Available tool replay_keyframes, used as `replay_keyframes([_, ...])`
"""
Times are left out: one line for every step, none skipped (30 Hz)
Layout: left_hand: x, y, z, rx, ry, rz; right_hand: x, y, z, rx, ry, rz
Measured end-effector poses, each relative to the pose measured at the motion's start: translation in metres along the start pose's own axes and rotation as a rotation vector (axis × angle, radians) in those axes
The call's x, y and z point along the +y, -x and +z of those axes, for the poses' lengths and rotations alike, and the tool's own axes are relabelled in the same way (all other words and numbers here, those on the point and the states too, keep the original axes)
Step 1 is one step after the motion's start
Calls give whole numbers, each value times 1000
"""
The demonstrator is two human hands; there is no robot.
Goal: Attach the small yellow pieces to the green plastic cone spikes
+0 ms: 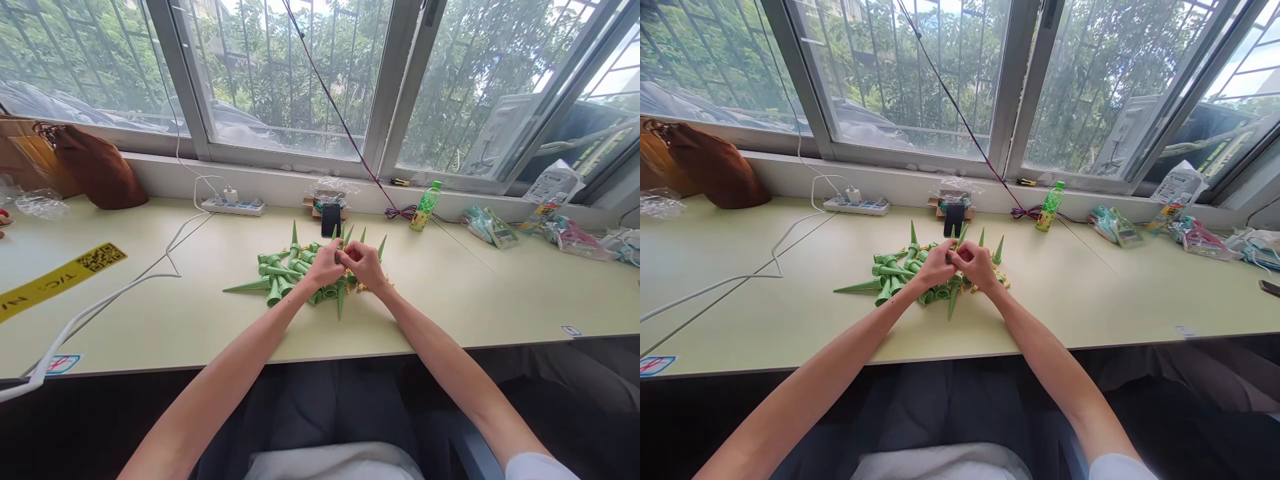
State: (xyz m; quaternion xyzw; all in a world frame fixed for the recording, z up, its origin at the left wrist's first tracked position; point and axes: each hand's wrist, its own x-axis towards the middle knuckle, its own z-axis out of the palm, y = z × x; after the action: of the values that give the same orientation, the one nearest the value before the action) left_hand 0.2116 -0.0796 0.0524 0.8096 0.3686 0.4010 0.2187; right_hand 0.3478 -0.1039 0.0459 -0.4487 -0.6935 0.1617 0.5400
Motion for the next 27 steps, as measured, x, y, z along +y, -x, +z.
replay_keyframes([0, 0, 0, 7, 3, -6, 0, 0, 0, 4, -1, -2])
replay_keyframes([0, 0, 0, 14, 8, -14, 0, 0, 0, 9, 0, -4])
replay_keyframes([0, 0, 0, 22, 13, -22, 0, 0, 0, 14, 1, -7])
replay_keyframes([0, -1, -1, 33, 17, -29, 0, 0, -1, 19, 3, -11])
replay_keyframes([1, -1, -2, 49, 19, -35, 0, -1, -2, 25, 6, -15])
replay_keyframes([0, -2, -3, 69, 21, -40, -1, -1, -4, 33, 9, -21])
replay_keyframes([0, -2, -4, 95, 25, -43, -1, -2, -6, 48, 13, -29])
replay_keyframes([0, -3, -5, 125, 32, -45, -1, -3, -8, 67, 22, -37])
replay_keyframes([-1, -4, -7, 148, 53, -43, -1, -4, -11, 94, 38, -45])
replay_keyframes([-2, -4, -8, 171, 74, -40, 0, -6, -13, 124, 64, -55])
replay_keyframes([-3, -5, -9, 191, 89, -36, 2, -7, -16, 151, 101, -59])
replay_keyframes([-3, -5, -10, 211, 96, -32, 3, -8, -18, 180, 137, -61])
replay_keyframes([-4, -5, -11, 230, 95, -26, 6, -9, -20, 191, 166, -62])
replay_keyframes([-4, -5, -11, 246, 88, -20, 8, -10, -22, 201, 185, -63])
replay_keyframes([-4, -5, -12, 257, 76, -15, 11, -11, -23, 205, 196, -67])
replay_keyframes([-4, -5, -12, 261, 65, -13, 13, -12, -24, 205, 202, -72])
replay_keyframes([-4, -5, -11, 260, 53, -16, 15, -13, -25, 206, 207, -78])
replay_keyframes([-4, -5, -11, 257, 43, -24, 17, -14, -26, 208, 213, -83])
replay_keyframes([-4, -6, -11, 252, 35, -34, 19, -14, -27, 210, 220, -90])
replay_keyframes([-5, -6, -11, 246, 30, -41, 21, -15, -28, 212, 229, -96])
replay_keyframes([-5, -6, -11, 240, 26, -43, 22, -16, -28, 213, 240, -102])
replay_keyframes([-6, -6, -11, 237, 19, -41, 23, -16, -29, 210, 254, -107])
replay_keyframes([-6, -5, -11, 234, 8, -35, 25, -17, -29, 205, 267, -109])
replay_keyframes([-6, -5, -12, 232, -6, -28, 26, -17, -30, 196, 282, -108])
replay_keyframes([-7, -5, -12, 230, -23, -22, 27, -18, -30, 185, 294, -104])
replay_keyframes([-6, -5, -14, 230, -41, -19, 28, -18, -30, 173, 304, -100])
replay_keyframes([-6, -5, -15, 231, -56, -20, 29, -18, -31, 161, 312, -97])
